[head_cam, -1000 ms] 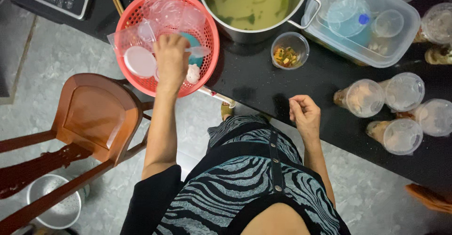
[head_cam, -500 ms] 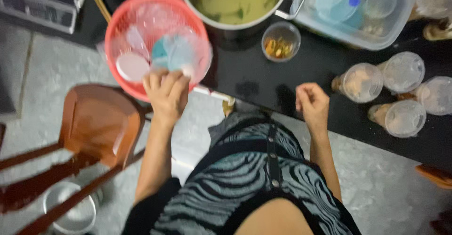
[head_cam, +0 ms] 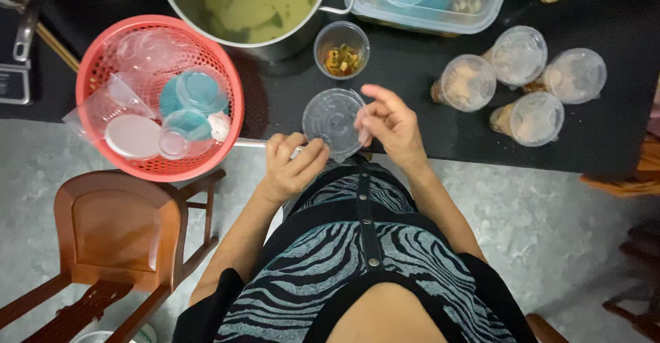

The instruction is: The person seals multiple small plastic food containers with clear plastic lids. They wipe the rims with a tissue, place lids on top, and press down to secure them. The sealed containers are set aside on the countertop.

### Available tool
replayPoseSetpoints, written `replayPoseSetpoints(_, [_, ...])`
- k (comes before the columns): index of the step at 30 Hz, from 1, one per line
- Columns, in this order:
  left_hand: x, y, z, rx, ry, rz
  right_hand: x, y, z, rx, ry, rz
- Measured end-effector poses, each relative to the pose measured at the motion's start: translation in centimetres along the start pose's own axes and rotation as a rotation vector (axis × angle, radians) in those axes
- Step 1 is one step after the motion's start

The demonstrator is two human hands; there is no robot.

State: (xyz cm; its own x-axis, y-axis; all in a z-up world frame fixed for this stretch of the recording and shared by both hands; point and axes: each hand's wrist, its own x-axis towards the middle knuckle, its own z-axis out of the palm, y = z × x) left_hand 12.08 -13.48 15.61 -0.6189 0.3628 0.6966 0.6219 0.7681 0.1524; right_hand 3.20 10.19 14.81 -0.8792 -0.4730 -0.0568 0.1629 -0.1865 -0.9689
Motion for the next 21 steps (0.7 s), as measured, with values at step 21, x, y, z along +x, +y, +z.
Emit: replayPoseSetpoints(21, [-0.9, -8.1, 16.4, -0.798, 0.161, -1.226, 0.2, 2.5, -5.2, -0.210, 0.331, -0.116])
